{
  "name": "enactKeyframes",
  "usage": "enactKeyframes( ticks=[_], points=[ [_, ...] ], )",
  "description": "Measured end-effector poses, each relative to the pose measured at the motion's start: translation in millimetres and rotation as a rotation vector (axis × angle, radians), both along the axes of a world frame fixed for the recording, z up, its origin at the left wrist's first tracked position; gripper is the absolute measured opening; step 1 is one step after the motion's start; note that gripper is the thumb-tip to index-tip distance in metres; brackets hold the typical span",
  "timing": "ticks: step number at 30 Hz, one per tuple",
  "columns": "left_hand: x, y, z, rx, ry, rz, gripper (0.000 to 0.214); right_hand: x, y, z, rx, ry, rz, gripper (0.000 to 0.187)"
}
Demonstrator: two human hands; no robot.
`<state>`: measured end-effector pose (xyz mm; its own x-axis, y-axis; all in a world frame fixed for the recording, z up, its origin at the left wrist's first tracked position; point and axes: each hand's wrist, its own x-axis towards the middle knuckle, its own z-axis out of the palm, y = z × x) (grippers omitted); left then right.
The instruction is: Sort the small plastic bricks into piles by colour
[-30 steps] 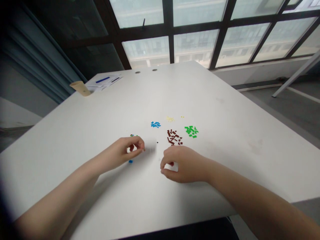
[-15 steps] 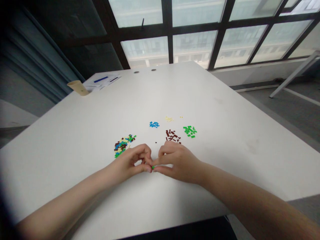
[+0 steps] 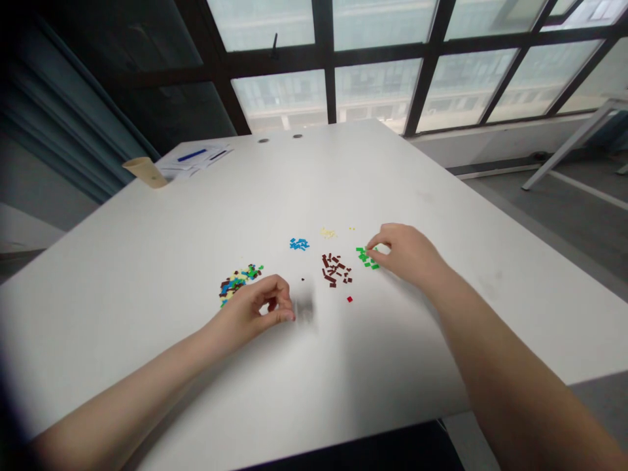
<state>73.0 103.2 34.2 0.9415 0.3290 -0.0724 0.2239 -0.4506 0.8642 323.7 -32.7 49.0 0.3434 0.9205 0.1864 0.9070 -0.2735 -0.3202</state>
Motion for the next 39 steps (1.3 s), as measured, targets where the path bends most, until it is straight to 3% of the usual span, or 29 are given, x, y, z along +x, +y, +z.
enactKeyframes(
  ticks=[4,10,20,23,26,28,31,35,39],
  points=[
    [0.1,0.5,-1.7,0.022,0.014,-0.015,0.018,34.5,-3.5,-10.2,-0.239,0.075,-0.103,0.016],
    [0.1,2.5,-1.6,0.054,0.030,0.028,0.017,35.0,1.2,-22.4,-0.378,0.160,-0.102,0.017],
    [1.0,3.0,0.9,0.121,0.027,0.044,0.014,32.5,-0.9,-18.1,-0.339,0.125,-0.131,0.016],
    [-1.3,10.7,9.4,0.204,0.042,0.107,0.014,35.4,-2.6,-17.4,-0.315,0.097,-0.137,0.017],
    [-7.7,29.2,19.8,0.401,0.123,0.163,0.016,35.6,-2.9,-14.1,-0.292,0.096,-0.128,0.019],
    [-14.6,45.4,24.2,0.618,0.202,0.178,0.015,29.1,-2.7,-8.4,-0.315,0.172,-0.034,0.022],
    [-25.7,65.2,25.2,0.826,0.380,0.171,0.018,4.6,-3.9,4.4,-0.430,0.402,0.323,0.025],
    [-31.9,70.9,22.6,0.784,0.577,-0.038,0.019,-42.6,-10.8,14.6,-0.563,0.606,0.799,0.020],
    [-26.1,63.9,20.5,0.744,0.619,-0.106,0.014,-75.8,-17.2,4.3,-0.630,0.645,0.977,0.022]
  ],
)
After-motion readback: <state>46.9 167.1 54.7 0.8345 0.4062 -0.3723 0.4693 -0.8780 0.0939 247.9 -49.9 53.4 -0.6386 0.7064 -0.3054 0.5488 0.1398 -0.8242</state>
